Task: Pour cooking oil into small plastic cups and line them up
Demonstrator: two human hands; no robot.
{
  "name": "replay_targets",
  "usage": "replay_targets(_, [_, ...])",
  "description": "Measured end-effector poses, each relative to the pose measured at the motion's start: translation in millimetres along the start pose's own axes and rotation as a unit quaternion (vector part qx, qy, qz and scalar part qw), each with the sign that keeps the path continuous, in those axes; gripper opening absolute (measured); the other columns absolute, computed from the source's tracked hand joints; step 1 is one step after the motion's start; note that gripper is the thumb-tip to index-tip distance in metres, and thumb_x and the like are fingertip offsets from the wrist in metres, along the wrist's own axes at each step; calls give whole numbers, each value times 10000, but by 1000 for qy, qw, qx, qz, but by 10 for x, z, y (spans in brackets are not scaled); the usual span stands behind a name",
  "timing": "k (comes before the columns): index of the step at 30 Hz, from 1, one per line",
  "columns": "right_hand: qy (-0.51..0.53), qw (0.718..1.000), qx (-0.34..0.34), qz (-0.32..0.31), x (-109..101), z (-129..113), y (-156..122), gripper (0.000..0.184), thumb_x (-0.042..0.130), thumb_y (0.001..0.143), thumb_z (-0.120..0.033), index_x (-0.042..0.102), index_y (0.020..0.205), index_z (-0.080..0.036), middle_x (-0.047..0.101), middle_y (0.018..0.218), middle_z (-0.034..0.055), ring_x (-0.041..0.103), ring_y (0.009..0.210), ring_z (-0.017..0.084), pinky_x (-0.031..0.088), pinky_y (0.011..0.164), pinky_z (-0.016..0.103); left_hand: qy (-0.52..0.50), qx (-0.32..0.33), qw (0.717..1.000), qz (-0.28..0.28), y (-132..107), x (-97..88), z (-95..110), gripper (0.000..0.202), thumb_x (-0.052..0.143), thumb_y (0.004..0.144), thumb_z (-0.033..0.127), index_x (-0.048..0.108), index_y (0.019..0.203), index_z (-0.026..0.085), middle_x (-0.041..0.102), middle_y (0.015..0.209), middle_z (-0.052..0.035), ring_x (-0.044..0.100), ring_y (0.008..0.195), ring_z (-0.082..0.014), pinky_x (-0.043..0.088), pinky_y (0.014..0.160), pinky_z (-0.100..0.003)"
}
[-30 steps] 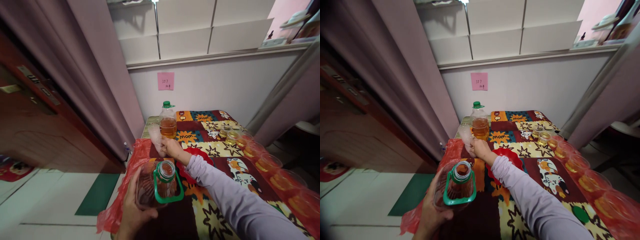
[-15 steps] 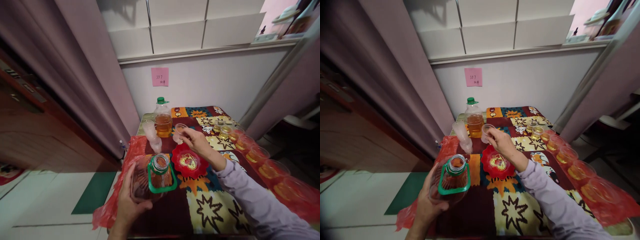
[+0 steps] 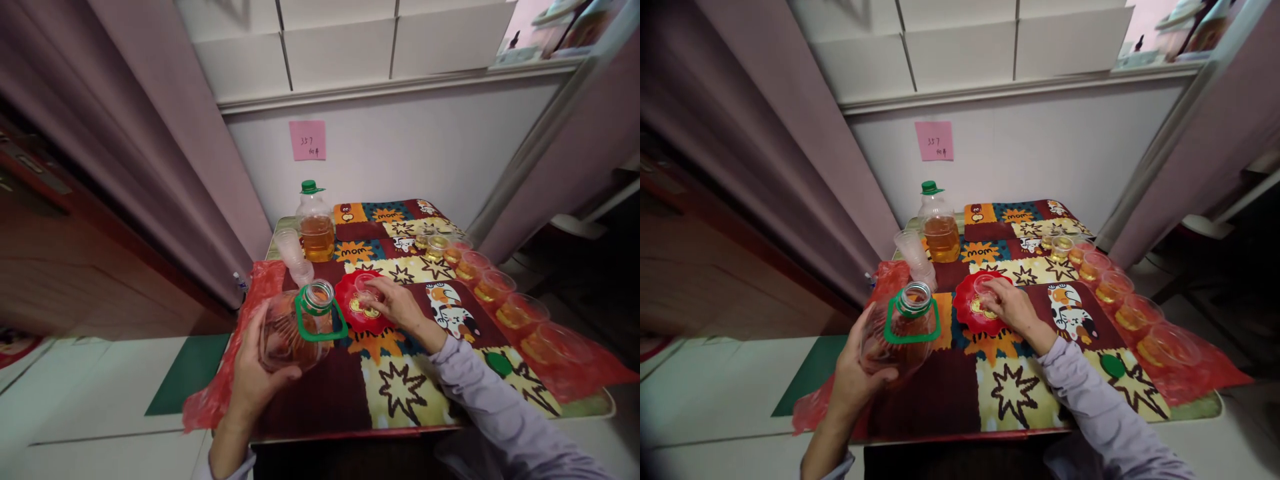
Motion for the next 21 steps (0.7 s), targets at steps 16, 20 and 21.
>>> replay_targets(16, [440,896,20,-55,442,-1134,-500,995,952,682,-542,485,1529,-312,589,1512,139,614,1353,362,543,1109,560,55,41,996,-52,5,216,129,1317,842,544,824,373,1610,210,461,1633,-221,453,1498,-437,356,1233,-594])
replay_targets(20, [511,858,26,-44,524,-1244,-363,993,949,648,-602,526,1504,-330,628,1458,109,677,1259,344,581,1066,538,56,59,993,-82,26,284,159,1237,678,675,899,354,1625,175,434,1650,-237,423,1517,-427,311,1247,-611])
replay_targets(21, [529,846,39,-51,566,-1224,-347,1024,954,640,-599,506,1520,-330,635,1446,110,700,1217,338,598,1037,537,48,61,993,-93,39,288,182,1186,620,729,902,352,1630,180,420,1663,-230,411,1527,-417,302,1252,-608])
Point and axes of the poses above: each hand's wrist, its own y-axis towards the middle knuckle, its own x-axis out of the palm, z = x × y, the point moved 10 cm from there along y, towards the middle knuckle
